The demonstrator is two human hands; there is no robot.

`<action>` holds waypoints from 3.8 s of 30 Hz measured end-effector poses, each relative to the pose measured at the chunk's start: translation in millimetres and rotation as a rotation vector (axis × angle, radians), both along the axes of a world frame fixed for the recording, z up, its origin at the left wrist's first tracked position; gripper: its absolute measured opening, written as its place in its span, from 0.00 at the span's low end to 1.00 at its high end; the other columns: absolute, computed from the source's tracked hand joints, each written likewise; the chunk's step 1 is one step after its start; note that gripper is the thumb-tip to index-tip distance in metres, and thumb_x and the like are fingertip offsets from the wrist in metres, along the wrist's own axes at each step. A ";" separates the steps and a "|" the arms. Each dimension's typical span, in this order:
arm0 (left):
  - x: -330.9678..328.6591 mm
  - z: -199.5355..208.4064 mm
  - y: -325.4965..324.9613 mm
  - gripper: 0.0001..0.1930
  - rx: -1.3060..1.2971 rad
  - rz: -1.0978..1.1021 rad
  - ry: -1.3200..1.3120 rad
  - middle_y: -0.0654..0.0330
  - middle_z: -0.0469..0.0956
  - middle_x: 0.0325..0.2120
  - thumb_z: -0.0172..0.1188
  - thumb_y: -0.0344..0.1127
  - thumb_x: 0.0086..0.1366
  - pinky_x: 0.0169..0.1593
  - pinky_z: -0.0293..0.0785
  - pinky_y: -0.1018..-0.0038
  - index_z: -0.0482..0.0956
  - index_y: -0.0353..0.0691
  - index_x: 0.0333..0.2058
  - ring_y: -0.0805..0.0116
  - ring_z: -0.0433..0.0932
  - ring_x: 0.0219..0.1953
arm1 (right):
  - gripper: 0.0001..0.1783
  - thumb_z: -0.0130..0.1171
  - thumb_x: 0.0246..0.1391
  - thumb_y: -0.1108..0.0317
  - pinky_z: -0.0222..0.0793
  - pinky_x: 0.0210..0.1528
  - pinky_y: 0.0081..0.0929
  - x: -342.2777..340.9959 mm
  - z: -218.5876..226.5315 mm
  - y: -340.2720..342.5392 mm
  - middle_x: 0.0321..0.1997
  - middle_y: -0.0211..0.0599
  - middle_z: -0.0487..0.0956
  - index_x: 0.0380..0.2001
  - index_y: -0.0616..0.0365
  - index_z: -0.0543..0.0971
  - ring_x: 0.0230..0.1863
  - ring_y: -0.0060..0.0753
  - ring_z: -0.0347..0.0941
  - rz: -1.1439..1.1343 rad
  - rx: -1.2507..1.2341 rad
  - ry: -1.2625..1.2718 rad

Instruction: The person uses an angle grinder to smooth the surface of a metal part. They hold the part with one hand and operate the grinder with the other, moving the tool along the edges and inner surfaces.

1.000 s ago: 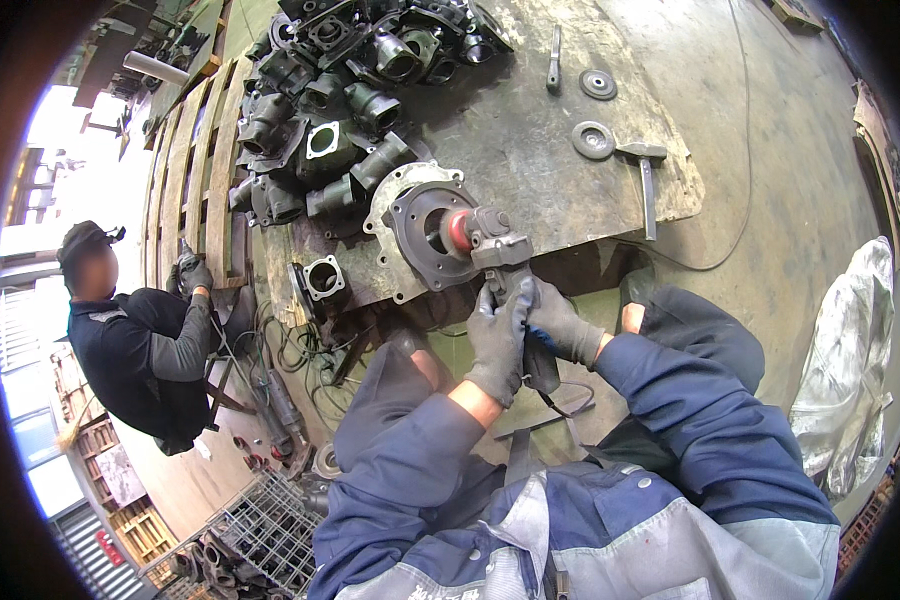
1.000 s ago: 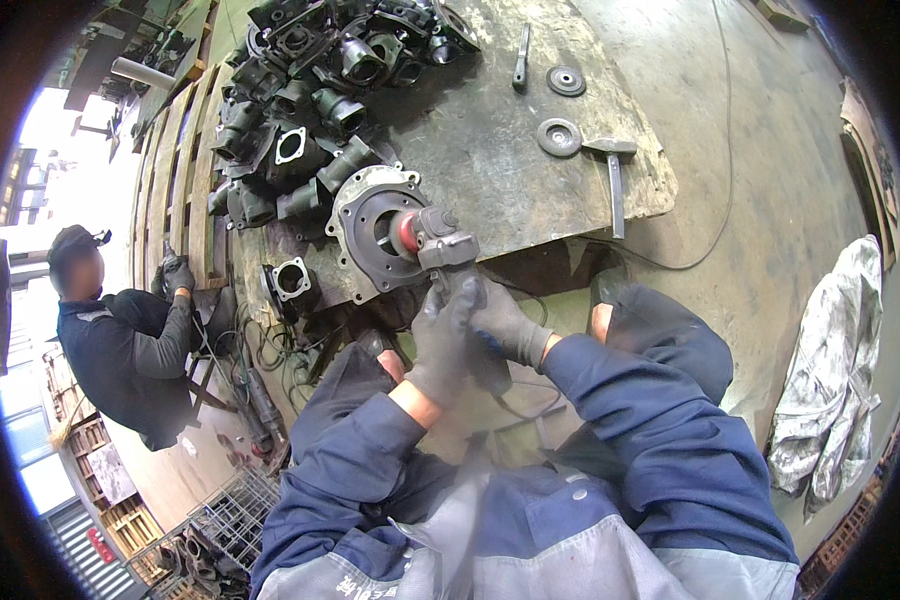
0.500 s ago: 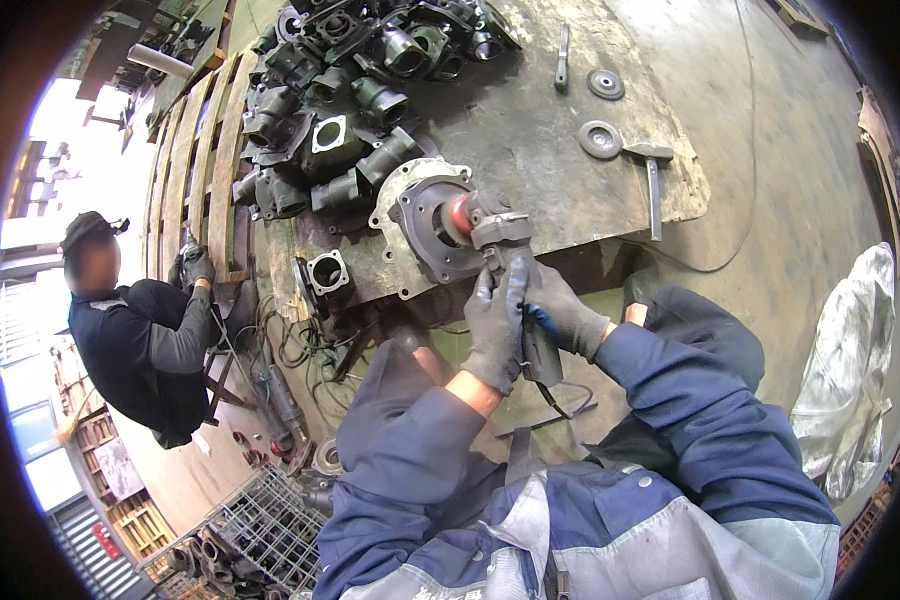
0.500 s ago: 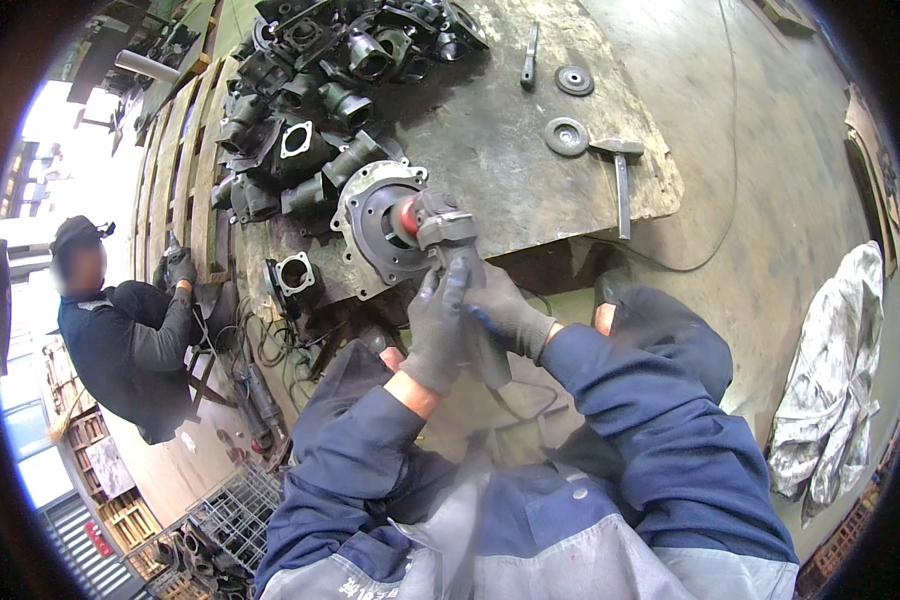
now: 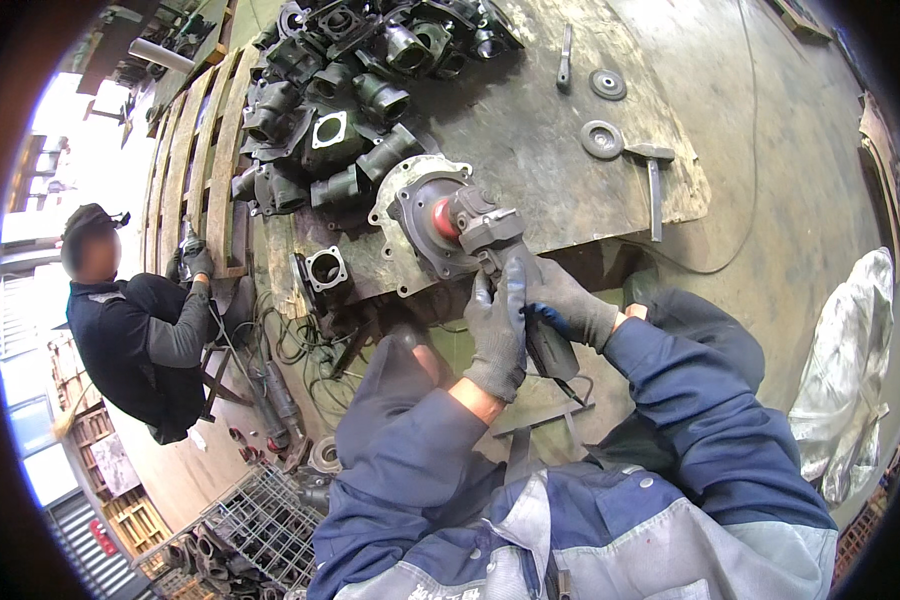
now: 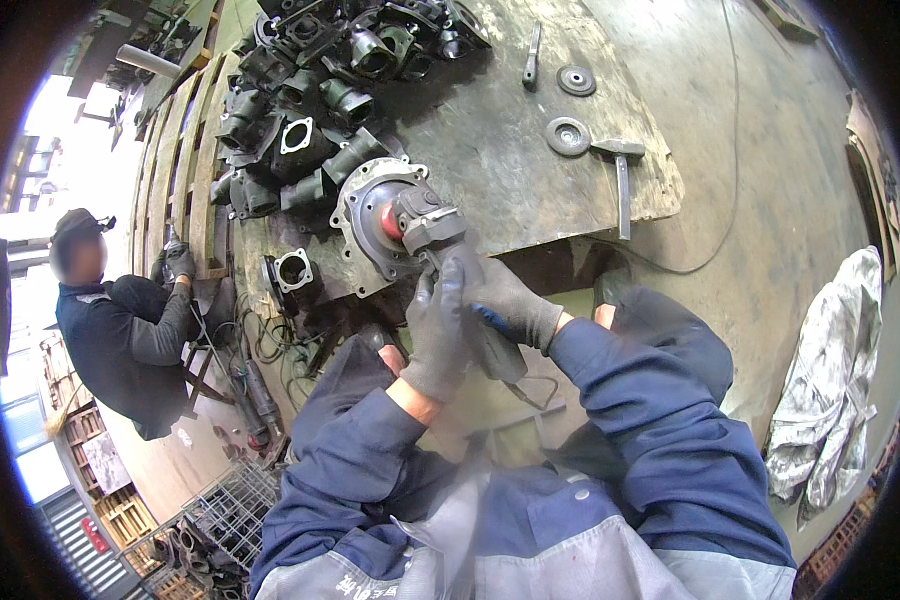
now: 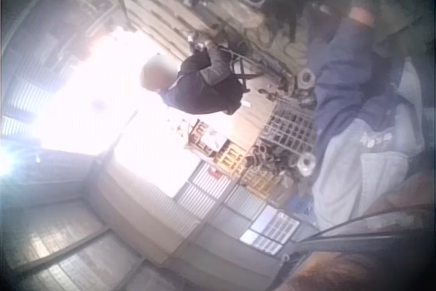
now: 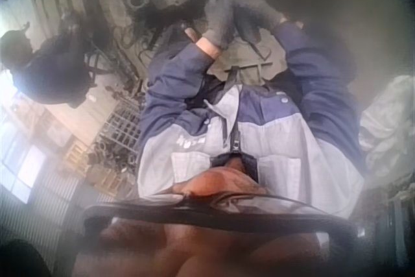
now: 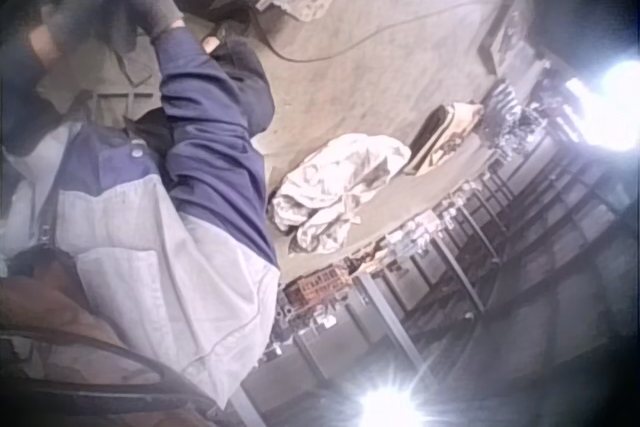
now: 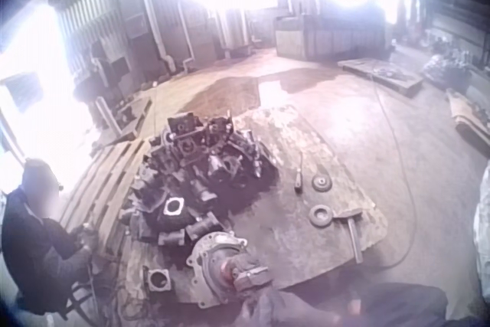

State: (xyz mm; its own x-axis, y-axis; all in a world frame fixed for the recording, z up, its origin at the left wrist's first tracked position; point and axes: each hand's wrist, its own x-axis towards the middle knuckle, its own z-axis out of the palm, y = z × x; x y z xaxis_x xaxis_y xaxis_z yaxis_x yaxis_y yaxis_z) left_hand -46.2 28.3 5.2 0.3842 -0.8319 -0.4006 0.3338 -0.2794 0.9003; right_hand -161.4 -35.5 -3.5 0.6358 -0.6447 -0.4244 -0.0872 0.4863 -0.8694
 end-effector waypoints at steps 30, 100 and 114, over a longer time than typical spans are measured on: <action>-5.6 -7.7 11.5 0.25 -0.041 -0.073 -0.108 0.55 0.80 0.51 0.56 0.50 0.79 0.55 0.76 0.69 0.75 0.32 0.59 0.66 0.81 0.49 | 0.22 0.61 0.65 0.57 0.76 0.52 0.32 -3.3 -12.4 10.0 0.46 0.39 0.84 0.53 0.64 0.78 0.47 0.25 0.76 -0.052 -0.093 0.019; -5.7 -6.7 33.5 0.27 0.182 0.040 0.264 0.61 0.83 0.48 0.74 0.34 0.67 0.52 0.78 0.75 0.73 0.36 0.60 0.74 0.81 0.46 | 0.23 0.66 0.52 0.78 0.75 0.53 0.30 6.8 -56.7 64.3 0.46 0.32 0.81 0.51 0.61 0.74 0.47 0.24 0.75 -0.204 -0.082 0.185; -7.8 -16.9 11.5 0.24 0.072 -0.070 0.060 0.61 0.82 0.43 0.69 0.44 0.72 0.49 0.76 0.75 0.77 0.33 0.56 0.76 0.77 0.42 | 0.25 0.66 0.60 0.65 0.76 0.54 0.32 -7.9 -55.8 33.0 0.51 0.36 0.82 0.58 0.61 0.75 0.51 0.26 0.77 -0.170 0.101 -0.125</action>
State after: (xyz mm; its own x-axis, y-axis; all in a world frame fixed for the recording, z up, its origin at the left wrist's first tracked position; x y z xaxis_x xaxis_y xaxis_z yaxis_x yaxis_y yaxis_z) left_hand -54.0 39.8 -11.7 0.2993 -0.8241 -0.4809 0.3642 -0.3672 0.8559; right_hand -169.3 -2.5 -59.3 0.5737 -0.7049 -0.4172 0.1085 0.5703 -0.8143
